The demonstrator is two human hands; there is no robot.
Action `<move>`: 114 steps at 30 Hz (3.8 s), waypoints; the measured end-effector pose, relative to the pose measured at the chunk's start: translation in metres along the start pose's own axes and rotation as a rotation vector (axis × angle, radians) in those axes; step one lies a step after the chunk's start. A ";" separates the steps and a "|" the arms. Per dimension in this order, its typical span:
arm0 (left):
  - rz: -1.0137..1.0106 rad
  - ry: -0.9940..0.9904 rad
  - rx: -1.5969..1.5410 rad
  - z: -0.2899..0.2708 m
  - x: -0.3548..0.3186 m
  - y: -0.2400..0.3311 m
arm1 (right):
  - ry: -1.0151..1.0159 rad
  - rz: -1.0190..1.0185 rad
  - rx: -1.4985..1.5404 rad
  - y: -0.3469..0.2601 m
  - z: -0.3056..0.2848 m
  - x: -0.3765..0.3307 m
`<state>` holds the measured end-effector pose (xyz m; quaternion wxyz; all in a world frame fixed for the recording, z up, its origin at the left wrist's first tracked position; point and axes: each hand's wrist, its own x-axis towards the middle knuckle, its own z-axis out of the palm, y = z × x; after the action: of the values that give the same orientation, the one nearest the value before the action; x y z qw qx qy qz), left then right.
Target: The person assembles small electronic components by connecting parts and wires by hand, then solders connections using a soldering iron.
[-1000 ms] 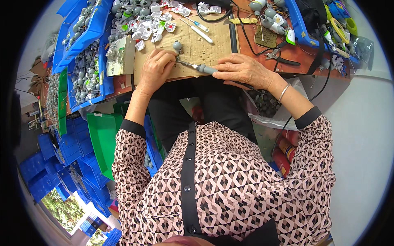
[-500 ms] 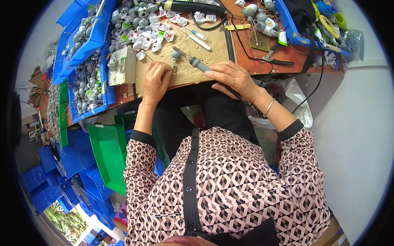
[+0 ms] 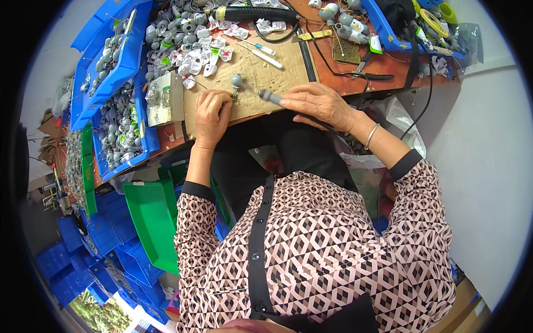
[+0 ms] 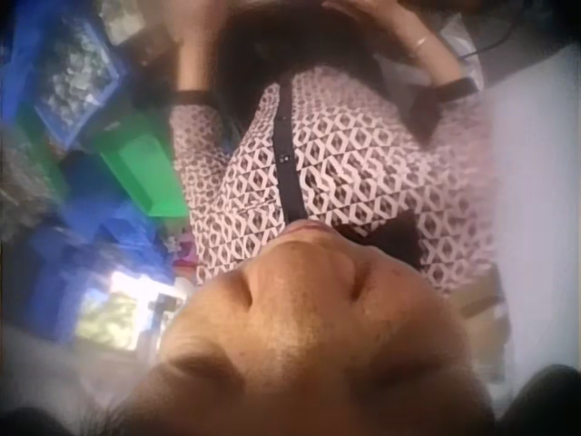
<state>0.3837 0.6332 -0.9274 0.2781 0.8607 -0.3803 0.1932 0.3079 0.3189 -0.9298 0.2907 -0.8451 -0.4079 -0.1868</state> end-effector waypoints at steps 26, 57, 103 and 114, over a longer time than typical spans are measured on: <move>-0.025 0.015 0.030 -0.001 0.004 0.008 | -0.003 -0.007 -0.062 0.041 0.054 0.106; -0.145 0.005 0.217 0.006 0.018 0.020 | 0.090 0.045 -0.213 0.040 0.057 0.108; -0.144 -0.223 -0.043 -0.010 0.017 -0.009 | -0.168 -0.069 -0.079 0.005 -0.011 0.007; -0.154 -0.167 -0.102 -0.010 0.013 -0.011 | -0.103 -0.090 -0.105 0.003 -0.015 0.006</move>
<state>0.3992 0.6382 -0.9161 0.3030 0.8851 -0.3443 0.0794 0.3127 0.3108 -0.9163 0.2160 -0.8485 -0.4495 -0.1768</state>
